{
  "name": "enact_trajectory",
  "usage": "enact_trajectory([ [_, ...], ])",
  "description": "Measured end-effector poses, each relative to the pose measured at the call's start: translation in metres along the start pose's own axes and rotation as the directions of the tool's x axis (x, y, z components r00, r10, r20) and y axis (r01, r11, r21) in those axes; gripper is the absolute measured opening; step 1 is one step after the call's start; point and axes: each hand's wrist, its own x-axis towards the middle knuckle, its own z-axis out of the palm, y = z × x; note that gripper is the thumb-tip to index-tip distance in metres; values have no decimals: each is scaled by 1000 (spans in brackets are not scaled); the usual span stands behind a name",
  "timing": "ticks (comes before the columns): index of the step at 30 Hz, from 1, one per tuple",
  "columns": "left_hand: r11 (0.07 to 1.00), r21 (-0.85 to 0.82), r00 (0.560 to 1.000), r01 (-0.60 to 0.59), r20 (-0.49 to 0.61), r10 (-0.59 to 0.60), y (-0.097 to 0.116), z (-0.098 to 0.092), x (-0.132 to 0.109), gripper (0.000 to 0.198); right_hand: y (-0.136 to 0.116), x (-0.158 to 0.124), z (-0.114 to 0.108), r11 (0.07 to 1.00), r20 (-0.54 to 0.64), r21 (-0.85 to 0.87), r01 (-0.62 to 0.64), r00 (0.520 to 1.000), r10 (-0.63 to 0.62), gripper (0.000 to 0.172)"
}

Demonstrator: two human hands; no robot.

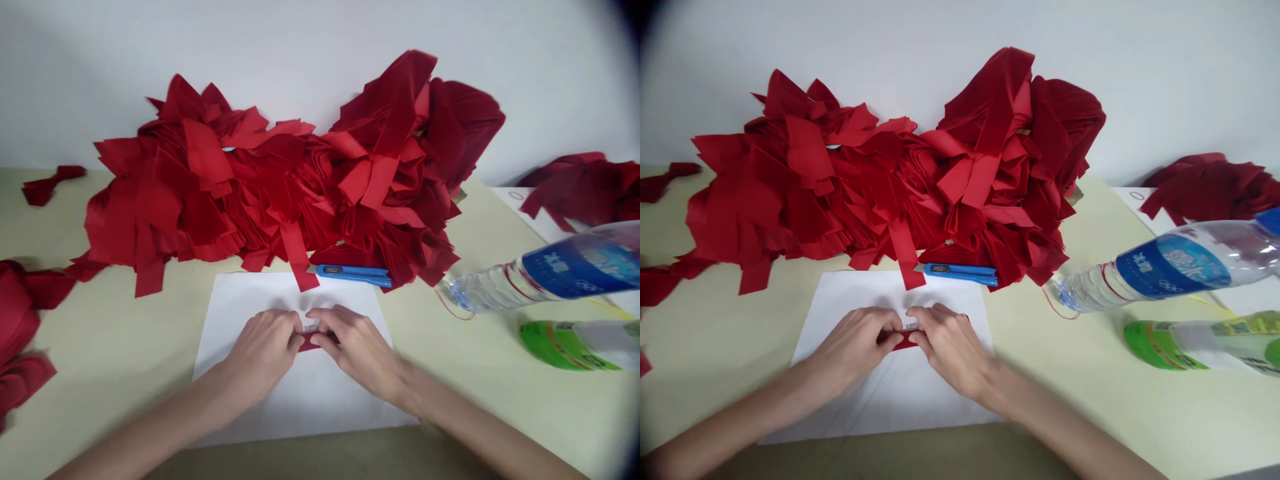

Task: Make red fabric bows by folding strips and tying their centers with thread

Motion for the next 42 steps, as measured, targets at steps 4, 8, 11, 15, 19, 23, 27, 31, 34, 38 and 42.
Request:
enact_trajectory([
  [4, 992, 71, 989, -102, -97, 108, 0, 11, -13, 18, 4, -10, 11, 976, -101, -131, 172, 977, -186, 29],
  [8, 933, 237, 920, -272, -221, 324, -7, 22, -20, 20, 9, -15, 17, 912, -151, -252, 323, 918, -367, 25],
  [11, 896, 309, 881, -318, -253, 400, -12, 28, -23, 21, 11, -16, 18, 891, -126, -273, 362, 905, -406, 24],
  [15, 828, 415, 817, -378, -271, 509, -13, 30, -28, 25, 14, -14, 19, 869, -98, -333, 367, 903, -419, 20],
  [19, 710, 542, 705, -450, -273, 655, -15, 30, -28, 25, 17, -11, 18, 820, -65, -398, 412, 878, -473, 25],
  [23, 678, 536, 689, -503, -225, 689, -19, 29, -27, 25, 22, -9, 14, 767, -34, -388, 510, 824, -565, 25],
  [27, 638, 540, 682, -550, -151, 716, -24, 28, -28, 20, 28, -11, 10, 689, -17, -398, 605, 746, -665, 23],
  [31, 587, 576, 653, -569, -117, 748, -24, 27, -30, 20, 30, -13, 7, 661, -6, -401, 634, 720, -694, 23],
  [34, 624, 548, 678, -558, -133, 723, -22, 26, -30, 20, 30, -13, 6, 718, -1, -341, 607, 763, -646, 22],
  [38, 681, 491, 714, -543, -157, 682, -20, 25, -29, 18, 28, -10, 6, 794, -12, -257, 551, 820, -573, 19],
  [42, 697, 481, 721, -532, -175, 671, -19, 26, -27, 23, 26, -8, 3, 785, 16, -273, 555, 819, -574, 19],
])
